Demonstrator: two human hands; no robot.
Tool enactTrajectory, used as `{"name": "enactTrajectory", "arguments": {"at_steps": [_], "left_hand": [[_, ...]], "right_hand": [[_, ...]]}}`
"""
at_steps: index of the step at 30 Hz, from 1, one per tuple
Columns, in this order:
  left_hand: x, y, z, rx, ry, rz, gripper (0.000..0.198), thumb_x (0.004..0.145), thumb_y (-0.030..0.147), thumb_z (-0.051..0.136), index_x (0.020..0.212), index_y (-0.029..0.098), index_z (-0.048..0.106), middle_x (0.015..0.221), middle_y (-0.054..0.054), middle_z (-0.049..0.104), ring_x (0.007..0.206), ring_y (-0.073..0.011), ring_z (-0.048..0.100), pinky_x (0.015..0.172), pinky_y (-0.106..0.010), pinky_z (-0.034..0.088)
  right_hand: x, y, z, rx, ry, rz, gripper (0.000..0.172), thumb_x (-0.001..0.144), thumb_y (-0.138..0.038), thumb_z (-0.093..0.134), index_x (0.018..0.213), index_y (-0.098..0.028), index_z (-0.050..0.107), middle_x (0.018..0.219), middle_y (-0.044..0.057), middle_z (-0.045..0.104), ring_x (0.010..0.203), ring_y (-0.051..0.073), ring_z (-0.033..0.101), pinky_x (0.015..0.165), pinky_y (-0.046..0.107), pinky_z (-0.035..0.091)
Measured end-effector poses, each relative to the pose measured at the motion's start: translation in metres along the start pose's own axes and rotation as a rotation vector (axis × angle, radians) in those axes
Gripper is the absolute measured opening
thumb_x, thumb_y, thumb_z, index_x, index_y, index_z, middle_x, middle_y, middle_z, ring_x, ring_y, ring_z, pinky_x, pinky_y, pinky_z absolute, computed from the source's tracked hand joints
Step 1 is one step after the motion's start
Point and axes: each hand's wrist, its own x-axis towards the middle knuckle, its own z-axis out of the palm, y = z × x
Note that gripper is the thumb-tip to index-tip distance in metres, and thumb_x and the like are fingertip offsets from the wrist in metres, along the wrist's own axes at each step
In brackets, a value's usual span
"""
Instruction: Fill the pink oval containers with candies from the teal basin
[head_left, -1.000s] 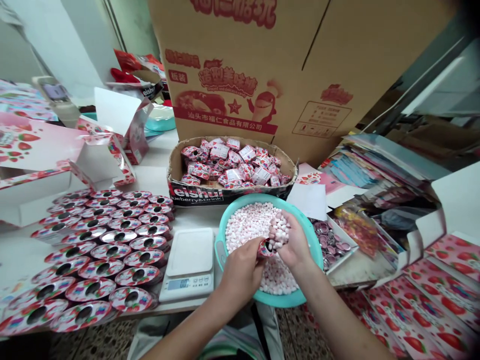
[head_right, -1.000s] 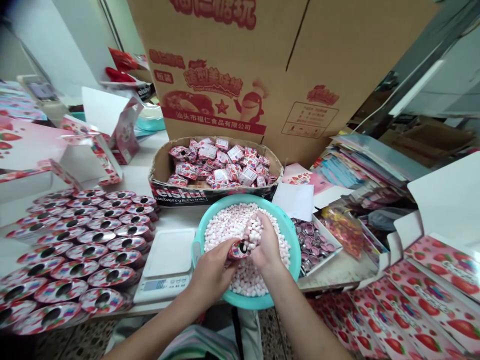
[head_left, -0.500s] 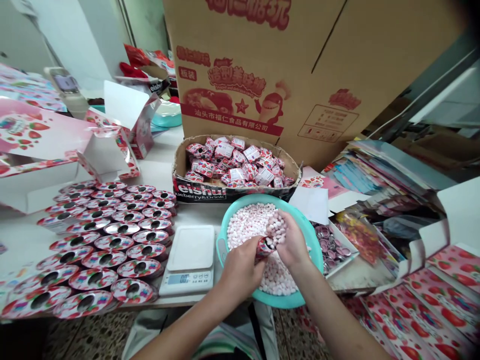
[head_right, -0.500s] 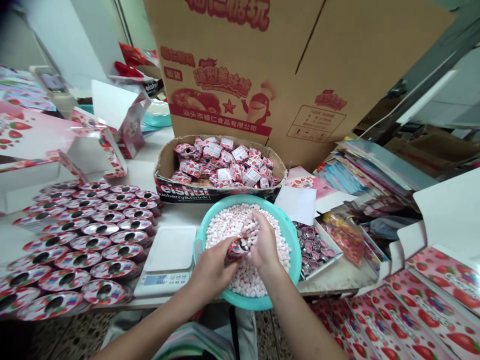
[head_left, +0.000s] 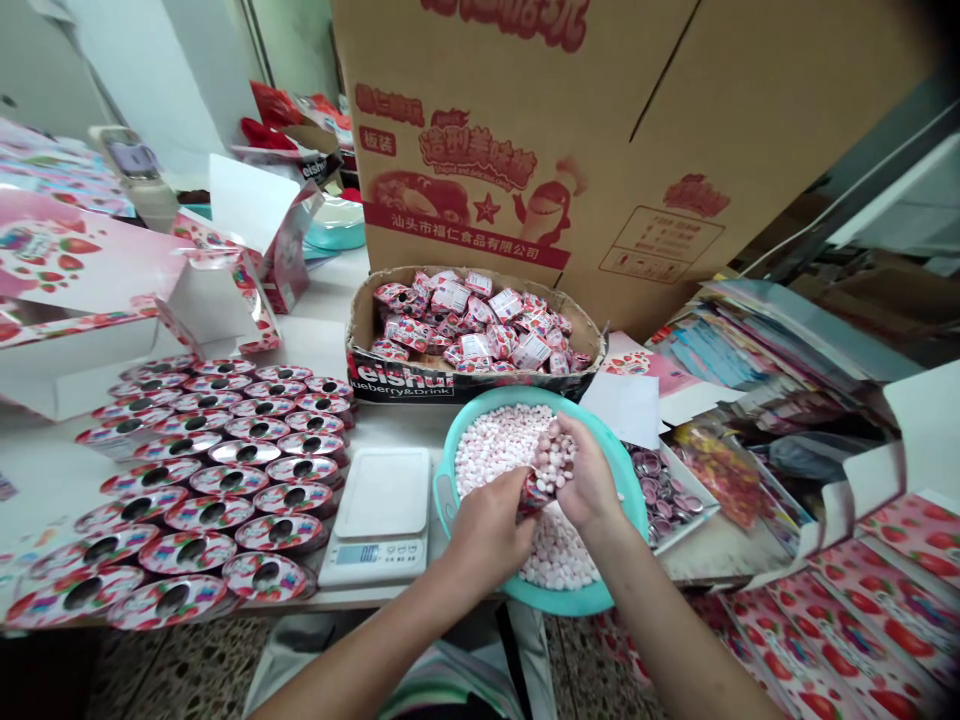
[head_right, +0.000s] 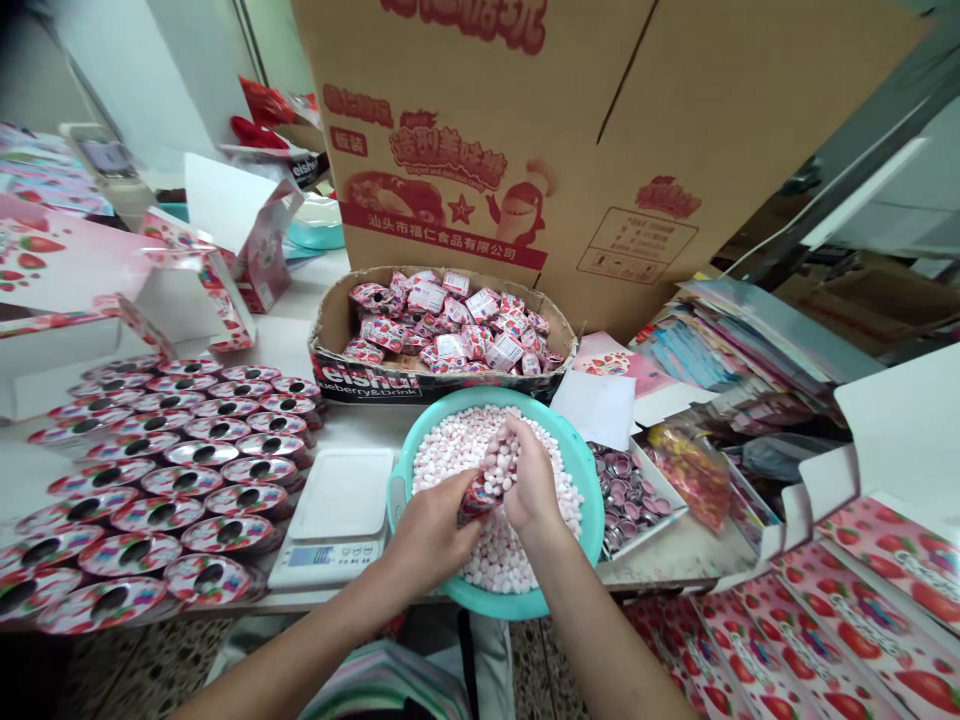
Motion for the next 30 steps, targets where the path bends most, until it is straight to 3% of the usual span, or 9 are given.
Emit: {"name": "enactTrajectory", "arguments": {"at_steps": [5,21,30], "left_hand": [[0.0014,-0.0012,-0.0012,-0.052,0.032,0.006,0.034,0.076,0.016,0.055,0.110,0.023,0.058,0.107,-0.004,0.068,0.100,-0.0250,0.062,0.084,-0.034,0.047],[0.0007,-0.0016,0.0015,-0.107,0.057,0.008,0.034,0.077,0.017,0.057,0.110,0.024,0.059,0.105,-0.003,0.068,0.095,-0.0233,0.063,0.082,-0.032,0.047],[-0.0003,-0.0008,-0.0001,-0.161,0.062,-0.004,0.033,0.077,0.017,0.058,0.109,0.023,0.060,0.106,-0.003,0.068,0.097,-0.0227,0.062,0.087,-0.033,0.047]], "right_hand": [[0.0003,-0.0050,0.0013,0.057,-0.020,0.088,0.028,0.064,-0.035,0.072,0.059,-0.019,0.050,0.051,-0.004,0.051,0.043,0.009,0.046,0.040,0.020,0.040],[-0.0013,-0.0050,-0.0031,-0.045,-0.108,0.030,0.029,0.069,-0.040,0.071,0.062,-0.018,0.054,0.054,-0.002,0.055,0.041,0.009,0.048,0.034,0.019,0.031],[-0.0063,-0.0051,-0.0010,-0.086,-0.046,0.009,0.029,0.067,-0.040,0.073,0.060,-0.019,0.054,0.059,0.000,0.062,0.049,0.012,0.055,0.045,0.022,0.045]]}}
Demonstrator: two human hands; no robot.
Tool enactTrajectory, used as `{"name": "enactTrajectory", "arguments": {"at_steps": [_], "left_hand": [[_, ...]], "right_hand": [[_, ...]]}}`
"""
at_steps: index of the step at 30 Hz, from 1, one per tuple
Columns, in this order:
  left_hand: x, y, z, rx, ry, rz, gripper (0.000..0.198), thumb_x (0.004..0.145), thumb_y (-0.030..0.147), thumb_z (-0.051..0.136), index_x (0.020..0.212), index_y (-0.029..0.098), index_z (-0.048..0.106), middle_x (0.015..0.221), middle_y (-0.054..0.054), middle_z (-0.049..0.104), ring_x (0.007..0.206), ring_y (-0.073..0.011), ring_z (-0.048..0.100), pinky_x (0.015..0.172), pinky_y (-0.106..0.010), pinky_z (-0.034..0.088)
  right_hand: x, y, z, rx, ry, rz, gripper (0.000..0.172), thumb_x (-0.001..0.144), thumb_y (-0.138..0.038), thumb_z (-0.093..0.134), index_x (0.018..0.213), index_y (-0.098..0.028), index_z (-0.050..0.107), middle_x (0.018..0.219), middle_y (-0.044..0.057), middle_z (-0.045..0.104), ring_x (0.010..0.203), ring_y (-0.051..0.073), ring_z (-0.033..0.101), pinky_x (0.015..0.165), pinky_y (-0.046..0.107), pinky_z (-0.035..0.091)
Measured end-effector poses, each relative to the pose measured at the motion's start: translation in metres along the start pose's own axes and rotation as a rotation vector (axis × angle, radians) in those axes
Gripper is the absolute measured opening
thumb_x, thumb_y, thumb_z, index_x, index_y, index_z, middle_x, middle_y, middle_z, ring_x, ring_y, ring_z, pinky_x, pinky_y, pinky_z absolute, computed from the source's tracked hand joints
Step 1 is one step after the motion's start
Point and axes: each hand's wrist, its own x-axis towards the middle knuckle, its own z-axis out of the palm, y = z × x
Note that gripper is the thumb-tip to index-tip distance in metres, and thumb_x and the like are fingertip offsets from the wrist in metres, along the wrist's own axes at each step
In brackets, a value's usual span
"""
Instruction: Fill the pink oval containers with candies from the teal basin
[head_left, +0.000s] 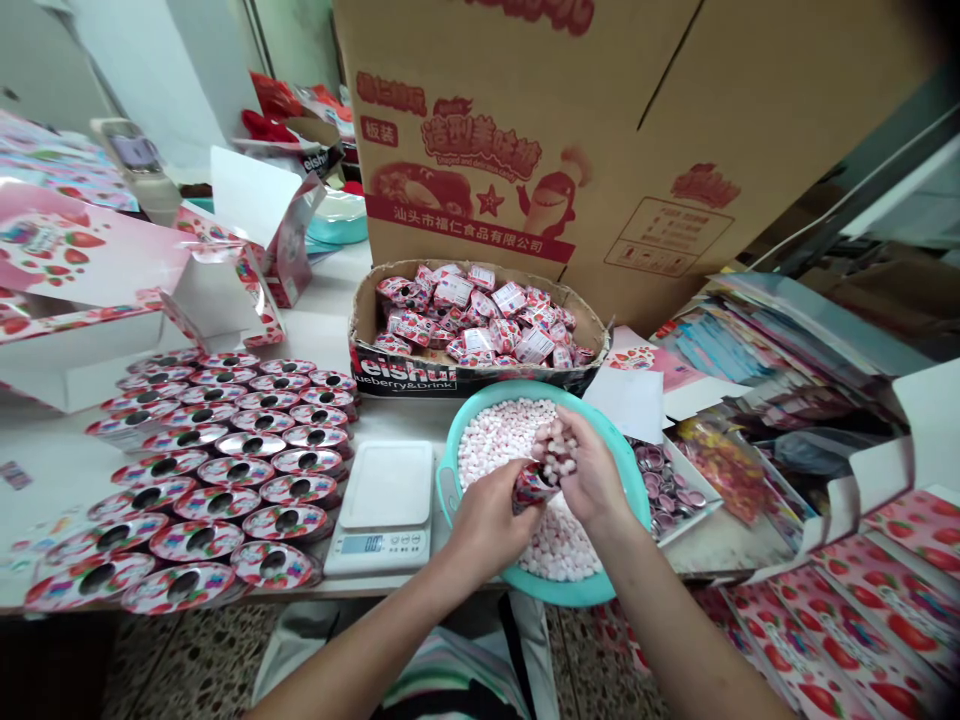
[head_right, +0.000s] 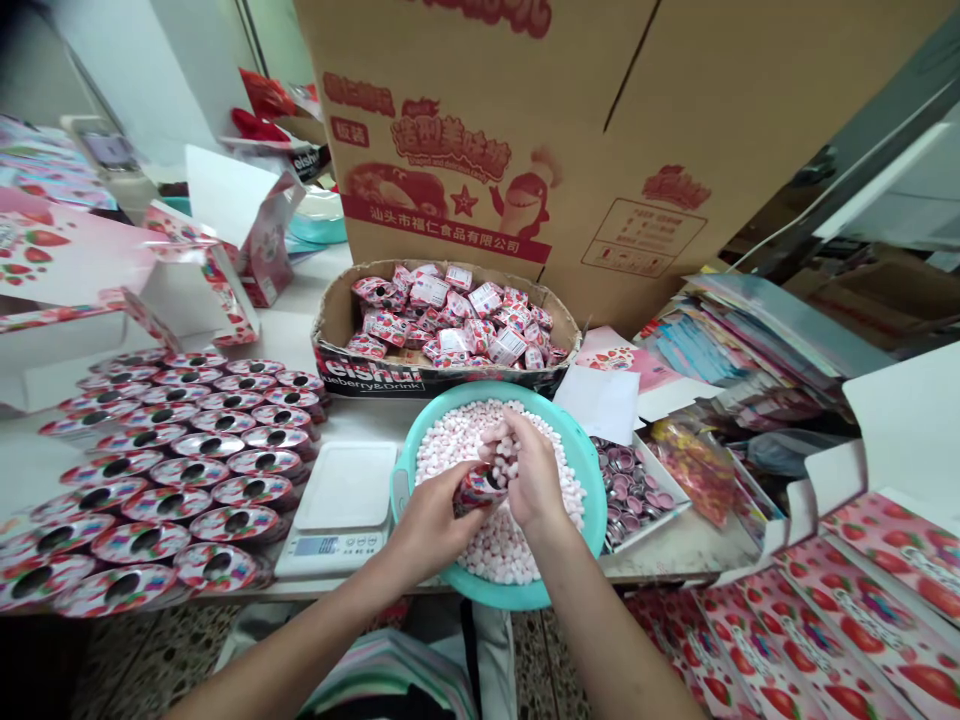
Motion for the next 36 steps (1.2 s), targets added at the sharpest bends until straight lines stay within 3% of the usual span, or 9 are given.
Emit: {"name": "enactTrajectory", "arguments": {"at_steps": [5,10,15,18,21,28,31,36], "left_hand": [[-0.001,0.001,0.000,-0.001,-0.007,0.017,0.039,0.076,0.015,0.057,0.114,0.025,0.058,0.113,-0.003,0.067,0.103,-0.0231,0.061,0.089,-0.033,0.046],[-0.002,0.000,0.000,-0.001,-0.010,0.022,0.033,0.076,0.014,0.057,0.108,0.023,0.060,0.105,-0.002,0.068,0.096,-0.0220,0.062,0.083,-0.031,0.046],[-0.004,-0.001,-0.002,-0.082,-0.001,0.018,0.040,0.071,0.007,0.057,0.108,0.022,0.059,0.105,-0.002,0.067,0.096,-0.0204,0.061,0.084,-0.030,0.046],[-0.006,-0.002,-0.005,-0.219,0.040,0.012,0.038,0.070,0.008,0.060,0.106,0.021,0.057,0.105,-0.003,0.066,0.097,-0.0189,0.061,0.085,-0.029,0.047],[-0.005,-0.004,-0.007,-0.374,0.065,0.008,0.038,0.072,0.011,0.064,0.108,0.020,0.055,0.107,-0.003,0.065,0.097,-0.0176,0.062,0.085,-0.027,0.048],[-0.002,-0.009,-0.008,-0.428,0.111,0.006,0.038,0.073,0.019,0.068,0.108,0.020,0.053,0.107,-0.004,0.064,0.096,-0.0169,0.063,0.085,-0.027,0.050],[-0.008,-0.009,-0.026,-0.432,0.175,0.018,0.039,0.075,0.022,0.068,0.111,0.020,0.053,0.113,-0.005,0.064,0.099,-0.0177,0.064,0.087,-0.027,0.050],[-0.031,-0.036,-0.088,-0.074,0.490,-0.132,0.041,0.074,0.035,0.071,0.110,0.022,0.056,0.108,-0.004,0.066,0.094,-0.0193,0.065,0.085,-0.031,0.052]], "right_hand": [[-0.003,-0.001,0.001,-0.018,-0.036,-0.015,0.031,0.068,-0.039,0.071,0.057,-0.018,0.052,0.056,0.000,0.058,0.047,0.010,0.051,0.043,0.019,0.041],[-0.001,-0.001,0.001,0.035,-0.055,0.017,0.031,0.067,-0.036,0.072,0.057,-0.018,0.049,0.051,-0.005,0.046,0.041,0.006,0.038,0.035,0.016,0.029],[0.001,-0.014,-0.003,0.185,-0.118,0.088,0.035,0.067,-0.031,0.071,0.057,-0.020,0.040,0.048,-0.009,0.033,0.037,0.004,0.023,0.031,0.015,0.020],[0.001,-0.029,-0.015,0.213,-0.162,0.061,0.037,0.069,-0.030,0.069,0.056,-0.020,0.036,0.048,-0.009,0.029,0.037,0.005,0.022,0.031,0.015,0.022],[0.003,-0.037,-0.033,0.230,-0.118,0.001,0.037,0.068,-0.028,0.069,0.055,-0.021,0.036,0.048,-0.009,0.029,0.037,0.005,0.023,0.031,0.016,0.023],[0.003,-0.019,-0.062,0.294,0.021,0.070,0.035,0.064,-0.024,0.073,0.054,-0.019,0.039,0.047,-0.009,0.033,0.037,0.004,0.025,0.030,0.015,0.021],[0.000,-0.011,-0.067,0.210,0.018,0.075,0.035,0.065,-0.028,0.073,0.055,-0.019,0.041,0.048,-0.008,0.034,0.037,0.004,0.025,0.030,0.016,0.021],[-0.004,0.004,-0.076,-0.047,0.091,-0.051,0.034,0.070,-0.039,0.073,0.057,-0.018,0.049,0.051,-0.005,0.040,0.042,0.005,0.030,0.034,0.017,0.022]]}}
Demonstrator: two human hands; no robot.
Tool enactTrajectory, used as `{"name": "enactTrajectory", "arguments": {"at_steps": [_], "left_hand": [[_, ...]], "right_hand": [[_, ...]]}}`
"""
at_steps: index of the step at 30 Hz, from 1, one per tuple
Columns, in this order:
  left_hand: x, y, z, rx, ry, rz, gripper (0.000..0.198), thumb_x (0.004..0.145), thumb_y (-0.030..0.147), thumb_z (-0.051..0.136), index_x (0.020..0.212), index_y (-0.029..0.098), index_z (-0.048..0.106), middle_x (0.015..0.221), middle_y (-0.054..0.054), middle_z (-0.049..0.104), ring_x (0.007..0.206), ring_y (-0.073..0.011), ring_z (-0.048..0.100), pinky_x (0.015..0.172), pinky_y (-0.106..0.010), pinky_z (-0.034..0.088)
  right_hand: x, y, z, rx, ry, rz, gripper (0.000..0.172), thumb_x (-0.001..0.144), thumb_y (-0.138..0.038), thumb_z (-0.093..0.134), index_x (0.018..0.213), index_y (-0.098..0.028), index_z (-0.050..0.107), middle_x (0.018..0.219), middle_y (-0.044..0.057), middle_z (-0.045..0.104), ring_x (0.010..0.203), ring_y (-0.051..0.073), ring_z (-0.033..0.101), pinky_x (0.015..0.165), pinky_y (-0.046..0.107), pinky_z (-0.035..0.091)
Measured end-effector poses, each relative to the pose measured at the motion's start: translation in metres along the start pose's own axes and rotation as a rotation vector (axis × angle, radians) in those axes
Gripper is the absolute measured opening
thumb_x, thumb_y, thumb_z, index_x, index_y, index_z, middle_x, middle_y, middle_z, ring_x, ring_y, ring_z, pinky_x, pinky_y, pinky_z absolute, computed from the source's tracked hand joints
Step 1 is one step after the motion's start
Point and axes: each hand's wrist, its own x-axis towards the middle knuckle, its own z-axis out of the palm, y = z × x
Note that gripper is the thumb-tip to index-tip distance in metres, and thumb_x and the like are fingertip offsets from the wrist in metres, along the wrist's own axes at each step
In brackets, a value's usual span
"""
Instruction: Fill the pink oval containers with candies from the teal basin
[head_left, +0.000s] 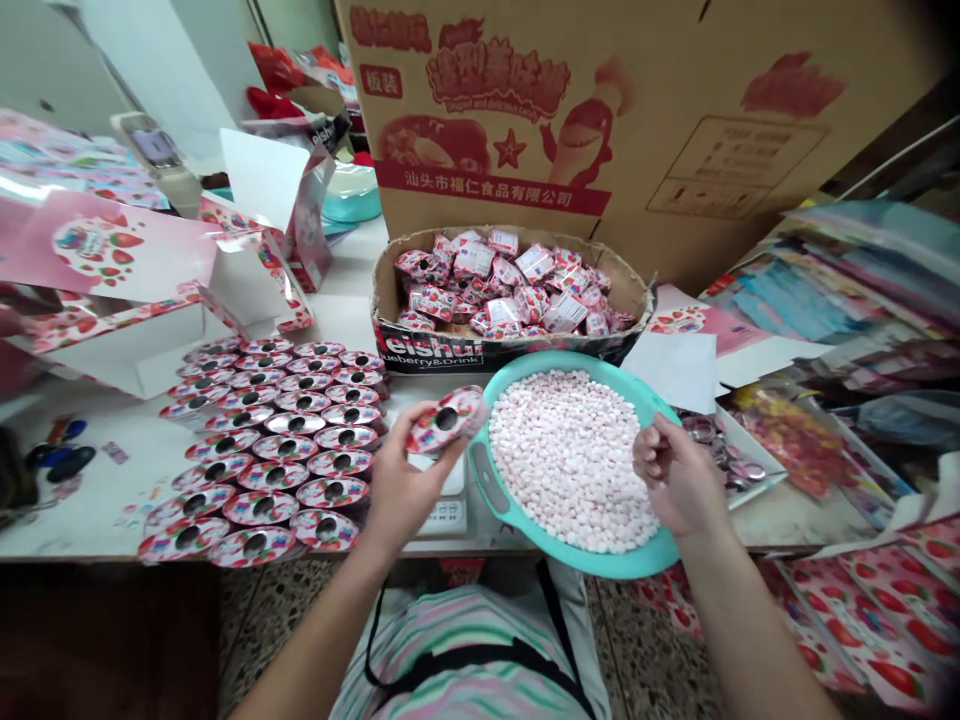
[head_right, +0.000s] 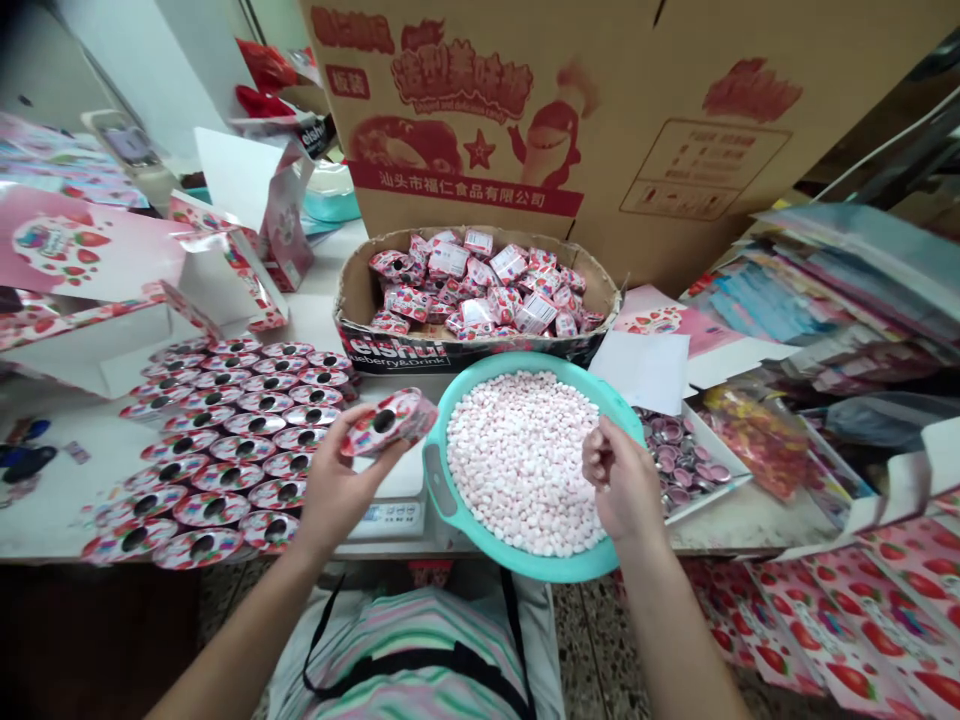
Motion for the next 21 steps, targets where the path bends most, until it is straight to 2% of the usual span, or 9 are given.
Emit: {"name": "enactTrajectory", "arguments": {"at_steps": [2,4,8,12,16,19,21], "left_hand": [[0.004,-0.018,-0.022,0.189,0.002,-0.008,0.040,0.074,0.037,0.071,0.109,0.023,0.058,0.104,-0.003,0.068,0.090,-0.0196,0.066,0.083,-0.032,0.052],[0.005,-0.033,-0.034,0.334,-0.055,-0.008,0.039,0.075,0.037,0.070,0.110,0.023,0.059,0.103,-0.004,0.069,0.089,-0.0202,0.066,0.081,-0.033,0.052],[0.004,-0.050,-0.033,0.396,-0.143,-0.014,0.037,0.075,0.033,0.068,0.108,0.020,0.059,0.103,-0.005,0.069,0.091,-0.0203,0.065,0.082,-0.033,0.051],[0.007,-0.058,-0.023,0.395,-0.182,-0.024,0.033,0.076,0.029,0.066,0.107,0.020,0.058,0.102,-0.005,0.069,0.092,-0.0190,0.065,0.082,-0.031,0.050],[0.009,-0.063,-0.025,0.439,-0.214,-0.019,0.040,0.075,0.025,0.067,0.113,0.020,0.055,0.108,-0.006,0.067,0.099,-0.0198,0.063,0.087,-0.032,0.048],[0.005,-0.057,-0.031,0.441,-0.169,0.005,0.053,0.074,0.028,0.070,0.122,0.021,0.050,0.121,-0.009,0.061,0.111,-0.0222,0.059,0.094,-0.036,0.046],[0.001,-0.049,-0.037,0.433,-0.096,0.030,0.051,0.077,0.032,0.068,0.124,0.021,0.050,0.123,-0.010,0.061,0.114,-0.0227,0.058,0.096,-0.037,0.046]], "right_hand": [[-0.002,0.008,-0.002,-0.091,0.044,-0.043,0.034,0.070,-0.041,0.073,0.057,-0.018,0.053,0.054,-0.003,0.043,0.044,0.006,0.030,0.035,0.018,0.021],[-0.004,0.017,-0.004,-0.162,0.060,-0.069,0.034,0.070,-0.043,0.073,0.058,-0.017,0.056,0.055,-0.002,0.044,0.045,0.007,0.030,0.036,0.020,0.020],[-0.006,0.033,-0.008,-0.401,0.049,-0.088,0.036,0.071,-0.051,0.070,0.059,-0.019,0.059,0.054,-0.002,0.045,0.047,0.010,0.034,0.039,0.023,0.023],[-0.007,0.045,-0.014,-0.732,0.010,-0.082,0.039,0.075,-0.057,0.063,0.063,-0.020,0.062,0.051,-0.002,0.046,0.047,0.013,0.039,0.043,0.026,0.028],[-0.012,0.047,-0.013,-0.866,-0.062,-0.151,0.042,0.079,-0.057,0.056,0.059,-0.021,0.058,0.052,-0.002,0.045,0.051,0.014,0.040,0.047,0.027,0.030],[-0.016,0.045,-0.008,-0.910,-0.086,-0.209,0.043,0.081,-0.056,0.054,0.057,-0.021,0.053,0.052,-0.002,0.044,0.054,0.015,0.043,0.050,0.027,0.031],[-0.018,0.044,-0.006,-0.937,-0.093,-0.230,0.042,0.082,-0.055,0.053,0.057,-0.021,0.053,0.052,-0.001,0.045,0.055,0.016,0.044,0.052,0.027,0.032]]}}
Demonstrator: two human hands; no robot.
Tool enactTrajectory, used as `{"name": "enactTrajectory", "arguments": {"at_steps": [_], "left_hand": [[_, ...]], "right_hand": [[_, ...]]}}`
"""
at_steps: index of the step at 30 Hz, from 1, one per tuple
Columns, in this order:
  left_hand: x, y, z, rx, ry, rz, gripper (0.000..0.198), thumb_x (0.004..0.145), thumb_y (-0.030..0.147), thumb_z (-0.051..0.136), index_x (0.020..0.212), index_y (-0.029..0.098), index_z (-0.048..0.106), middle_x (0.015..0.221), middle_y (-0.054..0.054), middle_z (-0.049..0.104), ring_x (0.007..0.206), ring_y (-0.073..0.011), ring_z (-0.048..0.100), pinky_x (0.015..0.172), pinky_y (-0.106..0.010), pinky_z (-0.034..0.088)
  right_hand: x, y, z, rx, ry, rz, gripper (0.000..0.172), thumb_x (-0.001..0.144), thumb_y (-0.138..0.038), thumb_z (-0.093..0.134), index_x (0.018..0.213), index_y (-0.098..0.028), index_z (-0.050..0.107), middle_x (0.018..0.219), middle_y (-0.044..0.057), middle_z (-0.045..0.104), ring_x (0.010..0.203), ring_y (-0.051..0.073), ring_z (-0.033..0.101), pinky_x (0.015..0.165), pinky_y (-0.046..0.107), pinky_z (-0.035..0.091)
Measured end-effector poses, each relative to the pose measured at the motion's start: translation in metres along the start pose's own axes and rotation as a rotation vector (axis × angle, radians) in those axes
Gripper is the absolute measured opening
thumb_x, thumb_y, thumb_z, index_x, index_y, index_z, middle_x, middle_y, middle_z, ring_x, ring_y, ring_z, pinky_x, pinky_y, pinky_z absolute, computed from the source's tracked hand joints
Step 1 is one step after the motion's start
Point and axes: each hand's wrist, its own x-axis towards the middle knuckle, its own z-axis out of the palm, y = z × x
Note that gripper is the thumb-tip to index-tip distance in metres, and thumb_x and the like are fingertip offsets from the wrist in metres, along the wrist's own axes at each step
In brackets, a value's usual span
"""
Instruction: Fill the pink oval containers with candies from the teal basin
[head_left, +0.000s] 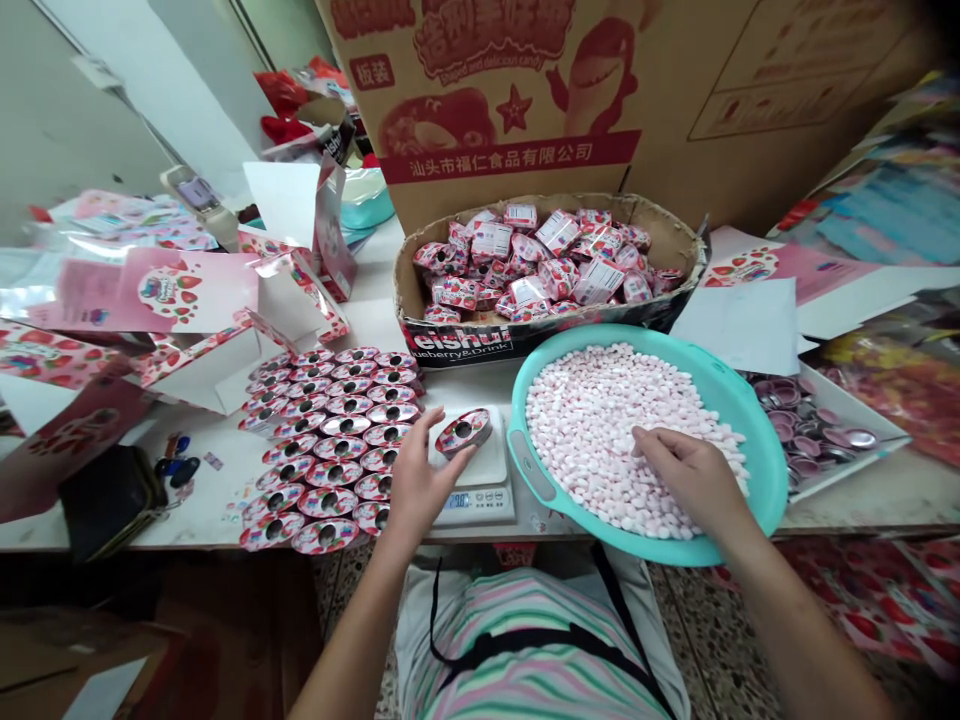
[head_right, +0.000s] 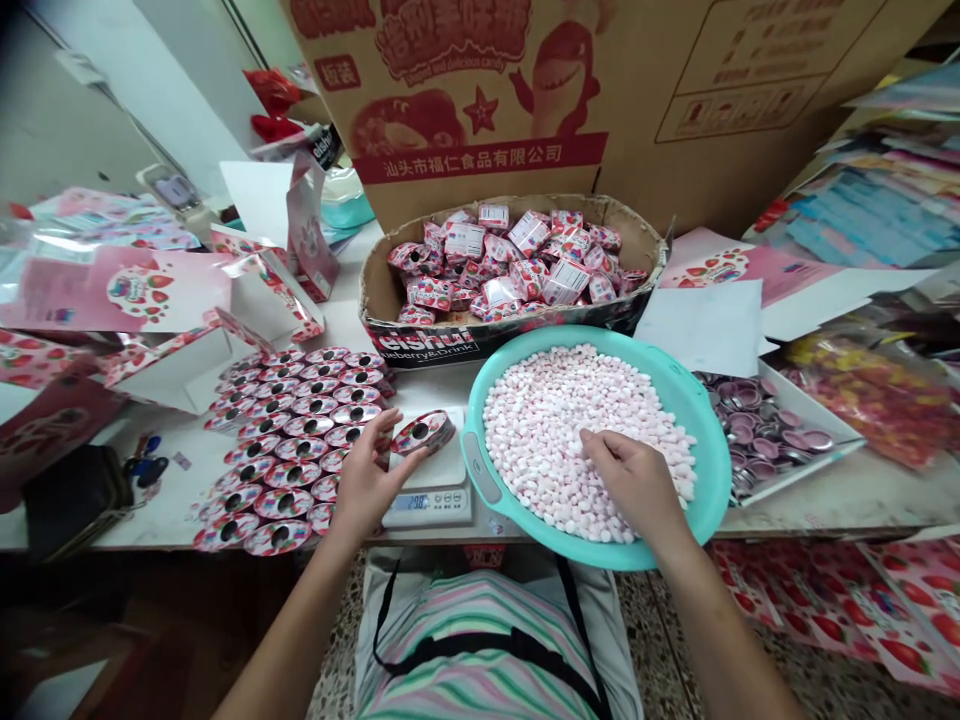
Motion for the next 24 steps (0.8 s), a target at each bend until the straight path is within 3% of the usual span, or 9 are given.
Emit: {"name": "enactTrajectory", "arguments": {"at_steps": [6,15,24], "left_hand": [[-0.010,0.009,-0.027,-0.002,0.197,-0.002,0.033,0.083,0.035,0.062,0.112,0.021,0.058,0.114,-0.006,0.065,0.107,-0.0214,0.061,0.094,-0.037,0.047],[-0.010,-0.003,-0.038,0.015,0.272,-0.040,0.028,0.084,0.036,0.060,0.108,0.021,0.062,0.110,-0.006,0.067,0.105,-0.0204,0.062,0.093,-0.035,0.048],[-0.011,-0.002,-0.037,0.014,0.255,-0.042,0.026,0.085,0.035,0.059,0.105,0.021,0.065,0.108,-0.005,0.068,0.102,-0.0206,0.063,0.092,-0.034,0.048]], "right_hand": [[-0.001,0.000,0.001,-0.019,0.008,0.002,0.044,0.082,-0.056,0.053,0.056,-0.021,0.050,0.051,-0.002,0.042,0.054,0.016,0.042,0.051,0.027,0.031],[-0.001,0.001,0.002,-0.024,0.004,0.003,0.043,0.082,-0.056,0.053,0.056,-0.021,0.050,0.053,-0.002,0.040,0.056,0.016,0.041,0.053,0.027,0.030],[0.000,0.001,0.003,-0.038,0.009,0.011,0.041,0.082,-0.055,0.053,0.059,-0.021,0.054,0.053,-0.002,0.045,0.057,0.016,0.045,0.054,0.027,0.033]]}}
